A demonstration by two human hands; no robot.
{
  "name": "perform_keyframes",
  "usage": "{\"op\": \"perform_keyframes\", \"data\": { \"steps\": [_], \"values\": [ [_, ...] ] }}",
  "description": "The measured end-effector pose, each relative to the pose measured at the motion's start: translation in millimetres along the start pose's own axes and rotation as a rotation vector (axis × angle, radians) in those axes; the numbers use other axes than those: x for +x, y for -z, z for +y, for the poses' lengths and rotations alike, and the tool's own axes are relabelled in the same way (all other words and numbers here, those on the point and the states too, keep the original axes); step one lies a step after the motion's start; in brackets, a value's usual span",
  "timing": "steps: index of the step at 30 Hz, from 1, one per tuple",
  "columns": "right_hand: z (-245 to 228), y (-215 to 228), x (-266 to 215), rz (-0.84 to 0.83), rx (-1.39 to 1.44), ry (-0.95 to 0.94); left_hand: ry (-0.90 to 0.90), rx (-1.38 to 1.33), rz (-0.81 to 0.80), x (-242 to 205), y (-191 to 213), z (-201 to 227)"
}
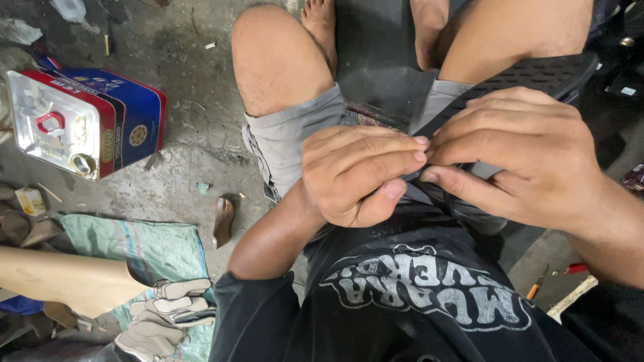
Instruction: The person sits on the floor and repeatedly heats the sole of a black sandal over a portable gas stove. After heating, they use a knife to press and shape the sole, then place the sandal back on the stove. This cycle is repeated multiple times.
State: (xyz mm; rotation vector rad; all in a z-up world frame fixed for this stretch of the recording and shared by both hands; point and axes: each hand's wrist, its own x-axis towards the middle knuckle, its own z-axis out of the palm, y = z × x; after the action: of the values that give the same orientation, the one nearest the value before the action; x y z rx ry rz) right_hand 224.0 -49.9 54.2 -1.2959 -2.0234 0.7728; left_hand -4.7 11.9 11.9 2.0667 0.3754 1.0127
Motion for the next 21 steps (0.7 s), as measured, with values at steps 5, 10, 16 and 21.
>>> {"op": "perform_keyframes", "data": {
  "steps": [5, 10, 16, 21],
  "values": [
    [1.3, 8.4, -3.6, 0.018, -0.266, 0.043, 0.056, -0.047, 0.013, -2.3, 0.8, -4.6],
    [10.5, 5.1, -10.1, 0.041, -0.285, -0.021, 0.096, 0.04, 0.092, -4.6, -11.4, -4.9],
    [7.0, -1.6, -16.2, 0.078, -0.3, -0.039, 0.107, 0.051, 0.117, -7.0, -15.2, -1.6],
    [4.2, -2.1, -16.0, 0.057, -0.255, 0.0, 0.057, 0.064, 0.082, -8.8, -14.4, -3.2]
  ]
}}
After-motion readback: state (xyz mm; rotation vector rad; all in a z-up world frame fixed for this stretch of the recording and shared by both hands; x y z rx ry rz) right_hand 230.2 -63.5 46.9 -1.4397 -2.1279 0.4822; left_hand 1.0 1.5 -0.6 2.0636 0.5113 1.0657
